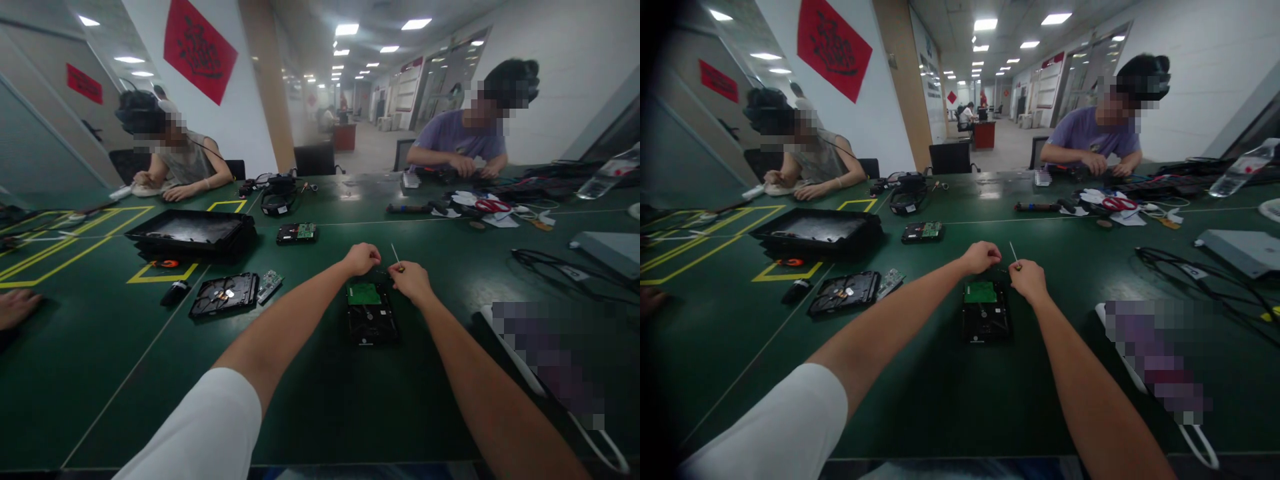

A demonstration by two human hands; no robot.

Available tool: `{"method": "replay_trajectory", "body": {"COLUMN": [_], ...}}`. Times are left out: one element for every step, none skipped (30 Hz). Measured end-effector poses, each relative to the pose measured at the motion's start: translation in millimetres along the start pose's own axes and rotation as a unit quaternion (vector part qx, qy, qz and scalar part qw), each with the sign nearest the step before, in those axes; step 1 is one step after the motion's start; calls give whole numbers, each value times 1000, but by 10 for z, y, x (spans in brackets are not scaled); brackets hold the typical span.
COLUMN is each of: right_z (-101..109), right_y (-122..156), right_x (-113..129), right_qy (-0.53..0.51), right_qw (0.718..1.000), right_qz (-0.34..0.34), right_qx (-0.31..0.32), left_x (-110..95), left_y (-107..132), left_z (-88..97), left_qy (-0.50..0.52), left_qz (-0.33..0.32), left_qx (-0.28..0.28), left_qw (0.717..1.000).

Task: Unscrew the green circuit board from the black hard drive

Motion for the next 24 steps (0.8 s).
{"method": "replay_trajectory", "body": {"right_z": [6,10,10,8,5,2,0,0,-2,-4,-9,-16,-23,-29,-34,-35,-33,-32,-31,-35,-44,-63,-84,-101], "right_y": [3,4,3,-2,-9,-20,-33,-48,-62,-74,-83,-89,-91,-91,-89,-87,-85,-84,-84,-85,-87,-91,-96,-103], "right_x": [-42,-78,-107,-125,-132,-130,-121,-106,-88,-69,-51,-33,-18,-5,9,22,39,63,95,136,183,227,263,289], "right_qy": [-12,-24,-34,-42,-46,-46,-44,-39,-33,-27,-23,-21,-21,-20,-19,-15,-7,4,18,34,50,66,81,94], "right_qw": [1000,1000,999,999,999,999,999,999,999,999,999,999,999,999,998,998,998,997,996,995,993,991,989,988], "right_qz": [-8,-14,-18,-19,-17,-14,-9,-3,3,9,16,23,30,36,44,50,56,64,72,81,90,96,98,96], "right_qx": [-1,-2,-2,-2,-3,-5,-8,-14,-20,-25,-29,-31,-32,-32,-32,-33,-37,-41,-48,-55,-62,-66,-69,-74], "left_x": [25,56,84,101,103,86,54,-9,-143,-303,-462,-609,-737,-829,-896,-930,-940,-931,-911,-885,-855,-824,-791,-758], "left_y": [60,145,256,391,547,718,896,1072,1239,1390,1519,1625,1703,1748,1770,1770,1761,1747,1734,1725,1720,1718,1717,1716], "left_z": [93,180,256,310,335,328,290,223,131,2,-139,-259,-368,-463,-540,-592,-638,-670,-684,-689,-681,-666,-646,-623], "left_qy": [-1,-3,-6,-9,-13,-17,-20,-23,-33,-42,-47,-53,-65,-79,-93,-109,-123,-133,-139,-143,-145,-148,-150,-151], "left_qz": [0,2,3,2,-1,-4,-7,-17,-57,-106,-153,-194,-230,-253,-272,-281,-287,-288,-287,-285,-282,-277,-271,-264], "left_qx": [-24,-43,-61,-76,-88,-98,-105,-109,-109,-93,-68,-50,-31,-11,8,21,37,50,57,60,57,51,45,38], "left_qw": [1000,999,998,997,996,995,994,994,992,989,985,978,970,964,958,953,949,947,946,946,947,948,950,952]}}
Point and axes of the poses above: each hand's wrist, its own y-axis away from the middle knuckle, its own z-axis out of the back of the hand, x = y × z, the point moved 9 cm from there along -y, towards the middle knuckle, and after that the axes turned 13 degrees about y, right-handed, at the moved point
